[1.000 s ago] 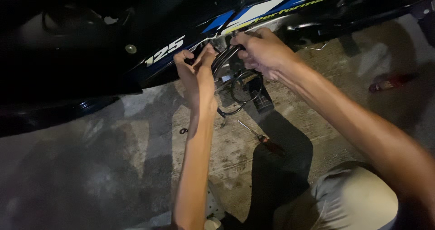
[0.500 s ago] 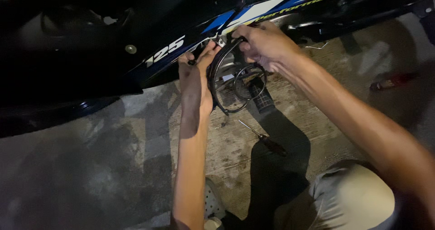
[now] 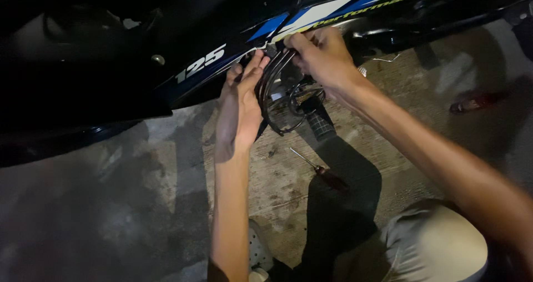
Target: The person is repairing a motorcycle by removing a bolt with a screwdriver and then manipulating a coiled wire harness near the engine area. They use their hands to adjust and connect parts of the wire harness.
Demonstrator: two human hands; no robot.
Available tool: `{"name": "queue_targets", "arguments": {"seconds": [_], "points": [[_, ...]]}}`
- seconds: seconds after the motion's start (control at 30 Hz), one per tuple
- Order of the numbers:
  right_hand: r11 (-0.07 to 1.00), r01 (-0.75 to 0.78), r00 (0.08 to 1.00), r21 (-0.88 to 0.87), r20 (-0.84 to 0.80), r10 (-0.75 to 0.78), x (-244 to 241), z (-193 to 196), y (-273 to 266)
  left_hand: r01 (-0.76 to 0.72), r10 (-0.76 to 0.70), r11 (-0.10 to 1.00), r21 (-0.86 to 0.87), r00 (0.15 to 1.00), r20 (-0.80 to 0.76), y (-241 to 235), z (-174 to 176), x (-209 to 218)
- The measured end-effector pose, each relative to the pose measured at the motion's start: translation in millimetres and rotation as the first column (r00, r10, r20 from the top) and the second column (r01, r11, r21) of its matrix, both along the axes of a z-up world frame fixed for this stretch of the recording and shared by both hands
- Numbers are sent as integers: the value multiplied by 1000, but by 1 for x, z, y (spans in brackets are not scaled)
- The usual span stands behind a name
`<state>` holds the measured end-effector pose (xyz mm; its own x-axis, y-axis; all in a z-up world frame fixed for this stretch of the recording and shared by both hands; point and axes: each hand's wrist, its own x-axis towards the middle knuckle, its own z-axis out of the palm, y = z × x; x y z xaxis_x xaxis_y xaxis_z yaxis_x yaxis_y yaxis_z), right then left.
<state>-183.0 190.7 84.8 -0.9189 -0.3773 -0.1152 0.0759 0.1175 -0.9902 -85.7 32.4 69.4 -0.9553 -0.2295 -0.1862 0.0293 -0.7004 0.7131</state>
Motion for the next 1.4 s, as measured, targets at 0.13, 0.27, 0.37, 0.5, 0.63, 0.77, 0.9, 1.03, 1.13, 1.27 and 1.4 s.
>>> {"name": "queue_targets", "arguments": {"seconds": [0.13, 0.27, 0.37, 0.5, 0.63, 0.77, 0.9, 1.03, 1.13, 1.27, 1.4], "points": [[1000, 7, 999, -10, 37, -6, -1, -2, -1, 20, -24, 999, -42, 995, -101, -2, -9, 2], [999, -34, 997, -34, -68, 32, 2, 1, 0, 17, -25, 998, -53, 988, -151, -2, -17, 1], [999, -43, 996, -22, -80, 41, 6, 4, 0, -39, 44, 999, 33, 981, -187, 3, -20, -3], [998, -53, 985, -19, -163, 49, 5, 7, 2, -152, 152, 988, 0, 987, -54, 18, -13, -5], [1000, -23, 987, 2, -160, 23, 3, 4, 2, -238, 246, 962, -134, 968, 49, 31, 0, -7], [999, -19, 974, 39, -225, 27, 2, 1, 4, -302, 304, 939, -165, 952, -15, 42, 5, -9], [998, 16, 972, 62, -235, -1, 4, 3, 3, -330, 366, 917, -222, 920, 143, 47, 4, -11], [997, 79, 957, -5, -278, -78, 9, 6, -3, -361, 379, 915, -182, 922, 81, 48, 3, -14], [994, 111, 975, -6, -193, -110, 12, 6, -3, -373, 383, 919, -132, 921, 67, 46, 6, -18], [990, 120, 969, -73, -207, -133, 14, 0, -9, -381, 407, 909, -168, 900, 158, 47, 8, -18], [973, 82, 954, -216, -266, -139, 15, -7, -14, -356, 359, 931, -84, 933, 24, 46, 7, -16]]}}
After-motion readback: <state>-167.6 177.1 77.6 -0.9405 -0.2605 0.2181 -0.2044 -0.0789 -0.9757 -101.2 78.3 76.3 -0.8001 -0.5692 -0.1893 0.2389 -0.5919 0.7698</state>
